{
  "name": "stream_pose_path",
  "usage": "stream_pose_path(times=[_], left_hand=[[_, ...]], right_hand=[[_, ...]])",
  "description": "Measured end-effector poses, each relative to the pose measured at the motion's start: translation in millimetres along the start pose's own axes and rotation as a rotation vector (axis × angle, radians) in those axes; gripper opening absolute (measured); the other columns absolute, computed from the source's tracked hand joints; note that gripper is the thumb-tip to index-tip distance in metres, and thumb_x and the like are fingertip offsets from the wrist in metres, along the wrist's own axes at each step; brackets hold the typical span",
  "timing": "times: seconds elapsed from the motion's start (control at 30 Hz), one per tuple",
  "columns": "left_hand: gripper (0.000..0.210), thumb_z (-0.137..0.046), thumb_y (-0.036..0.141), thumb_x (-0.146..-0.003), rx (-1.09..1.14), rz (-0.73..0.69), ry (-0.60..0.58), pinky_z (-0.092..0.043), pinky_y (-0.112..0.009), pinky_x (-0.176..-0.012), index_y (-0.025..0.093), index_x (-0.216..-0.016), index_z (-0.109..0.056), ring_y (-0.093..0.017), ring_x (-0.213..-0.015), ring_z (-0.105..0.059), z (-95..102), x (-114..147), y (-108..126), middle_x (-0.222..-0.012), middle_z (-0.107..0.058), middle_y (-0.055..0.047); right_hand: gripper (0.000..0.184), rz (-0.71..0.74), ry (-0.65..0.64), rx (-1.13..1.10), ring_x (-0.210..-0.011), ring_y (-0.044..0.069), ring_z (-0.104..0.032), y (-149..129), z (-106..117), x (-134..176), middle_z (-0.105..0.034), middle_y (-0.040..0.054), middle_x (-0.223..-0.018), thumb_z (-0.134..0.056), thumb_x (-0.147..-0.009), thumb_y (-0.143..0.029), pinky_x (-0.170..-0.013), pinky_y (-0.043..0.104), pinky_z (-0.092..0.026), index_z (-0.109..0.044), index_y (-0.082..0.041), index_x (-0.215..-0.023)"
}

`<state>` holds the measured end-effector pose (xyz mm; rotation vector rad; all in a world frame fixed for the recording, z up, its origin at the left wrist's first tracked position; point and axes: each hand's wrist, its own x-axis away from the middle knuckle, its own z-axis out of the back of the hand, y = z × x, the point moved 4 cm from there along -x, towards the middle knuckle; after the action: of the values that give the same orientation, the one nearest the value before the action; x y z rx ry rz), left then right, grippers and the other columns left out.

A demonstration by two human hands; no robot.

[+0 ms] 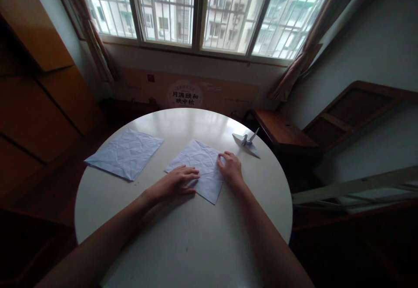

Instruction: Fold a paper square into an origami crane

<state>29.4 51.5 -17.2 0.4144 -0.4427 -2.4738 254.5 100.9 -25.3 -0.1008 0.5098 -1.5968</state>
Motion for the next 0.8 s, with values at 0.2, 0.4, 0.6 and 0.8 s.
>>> stream_pose_path(times=[0.2,0.4,0.6,0.8], left_hand=[[0.038,-0.057,0.036,-0.087,0.015,-0.028,0.041,-0.038,-0.042,-0.105,0.025,-0.124,-0.059,-0.023,-0.123,-0.051,3.5,0,2,-0.128,-0.06,-0.009],[0.035,-0.052,0.035,-0.09,0.053,0.097,0.178,-0.045,-0.036,-0.098,0.022,-0.121,-0.061,-0.021,-0.112,-0.059,9.7,1,-3,-0.121,-0.063,-0.01],[0.038,-0.056,0.037,-0.085,-0.167,0.375,0.28,-0.038,-0.049,-0.103,0.022,-0.12,-0.061,-0.028,-0.122,-0.049,8.3,8,-28,-0.13,-0.056,-0.011],[0.037,-0.051,0.036,-0.088,-0.144,0.446,0.196,-0.024,-0.063,-0.106,0.026,-0.123,-0.059,-0.034,-0.134,-0.036,0.2,8,-33,-0.14,-0.048,-0.011]], right_hand=[[0.036,0.011,-0.044,0.038,-0.118,0.023,-0.048,-2,-1,1,-0.054,0.0086,-0.127,-0.051,-0.086,-0.035,-0.104,0.036,-0.03,-0.062,-0.023,-0.118],[0.037,0.03,-0.058,0.052,-0.119,0.024,-0.047,-4,0,3,-0.053,0.0087,-0.128,-0.051,-0.086,-0.036,-0.104,0.037,-0.029,-0.061,-0.025,-0.12],[0.04,-0.102,0.01,0.101,-0.111,0.029,-0.047,4,10,3,-0.056,0.0116,-0.118,-0.052,-0.086,-0.042,-0.097,0.04,-0.033,-0.062,-0.021,-0.118],[0.043,-0.204,0.013,0.127,-0.107,0.031,-0.046,11,18,4,-0.052,0.0125,-0.113,-0.054,-0.083,-0.052,-0.091,0.043,-0.035,-0.063,-0.025,-0.115]])
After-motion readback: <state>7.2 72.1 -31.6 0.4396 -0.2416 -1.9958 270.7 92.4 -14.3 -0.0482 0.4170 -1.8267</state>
